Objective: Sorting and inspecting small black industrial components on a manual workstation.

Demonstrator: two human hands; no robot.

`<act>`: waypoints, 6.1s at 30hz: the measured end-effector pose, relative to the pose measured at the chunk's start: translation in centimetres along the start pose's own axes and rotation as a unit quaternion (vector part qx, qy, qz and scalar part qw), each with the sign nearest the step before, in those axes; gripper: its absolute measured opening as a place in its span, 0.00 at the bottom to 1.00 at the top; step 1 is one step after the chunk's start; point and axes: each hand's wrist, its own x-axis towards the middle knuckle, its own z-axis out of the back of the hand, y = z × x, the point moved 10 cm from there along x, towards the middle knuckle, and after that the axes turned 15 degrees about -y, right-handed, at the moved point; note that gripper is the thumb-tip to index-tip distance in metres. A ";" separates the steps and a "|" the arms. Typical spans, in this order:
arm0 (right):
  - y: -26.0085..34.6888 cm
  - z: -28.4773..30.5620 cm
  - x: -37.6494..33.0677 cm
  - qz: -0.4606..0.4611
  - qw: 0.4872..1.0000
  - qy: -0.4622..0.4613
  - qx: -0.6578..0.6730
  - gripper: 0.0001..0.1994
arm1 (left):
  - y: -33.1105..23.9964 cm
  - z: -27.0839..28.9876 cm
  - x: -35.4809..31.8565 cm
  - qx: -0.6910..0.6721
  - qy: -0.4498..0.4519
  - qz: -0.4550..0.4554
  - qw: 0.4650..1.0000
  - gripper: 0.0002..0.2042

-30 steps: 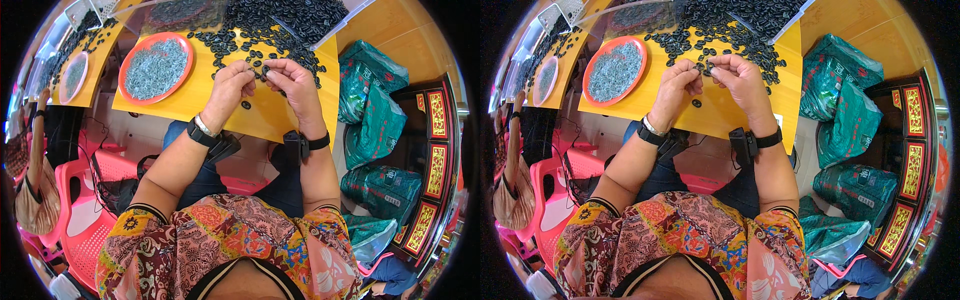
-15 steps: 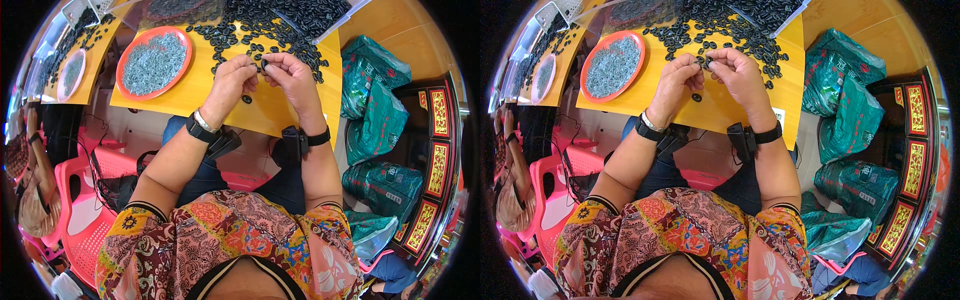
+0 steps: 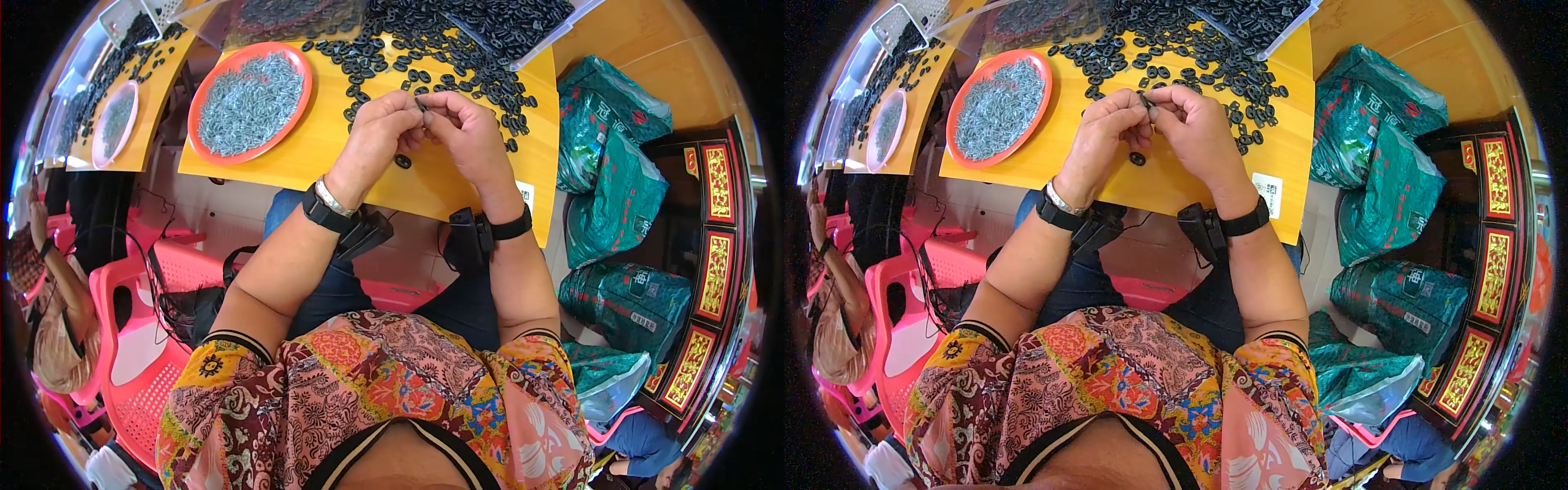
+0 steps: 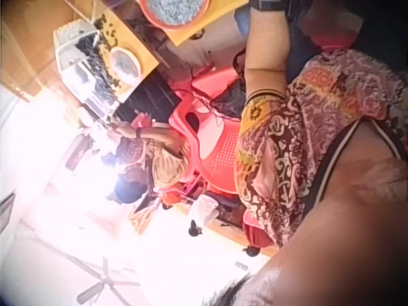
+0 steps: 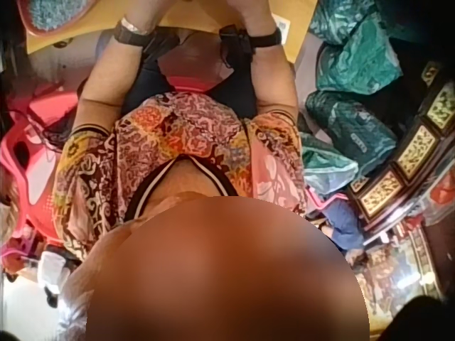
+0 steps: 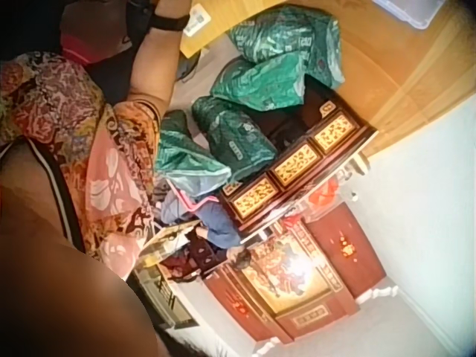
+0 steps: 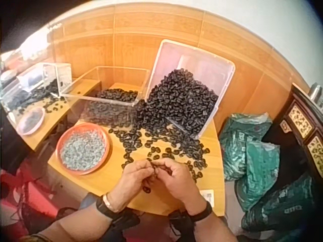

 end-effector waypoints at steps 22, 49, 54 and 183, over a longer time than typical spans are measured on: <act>2.6 0.6 -0.4 0.126 0.985 -0.034 -0.112 0.10 | 0.4 0.1 0.6 -0.062 0.004 0.006 0.998 0.07; 7.0 -0.4 -2.2 0.328 0.908 -0.084 -0.246 0.08 | 0.8 0.3 0.6 -0.027 -0.003 -0.005 1.000 0.10; 6.8 -0.3 -2.1 0.332 0.910 -0.085 -0.234 0.09 | 1.2 0.6 0.8 -0.056 -0.007 0.013 0.998 0.07; 0.5 1.4 0.0 -0.086 0.982 -0.059 0.159 0.08 | -0.6 1.1 0.1 -0.017 -0.064 -0.040 0.997 0.05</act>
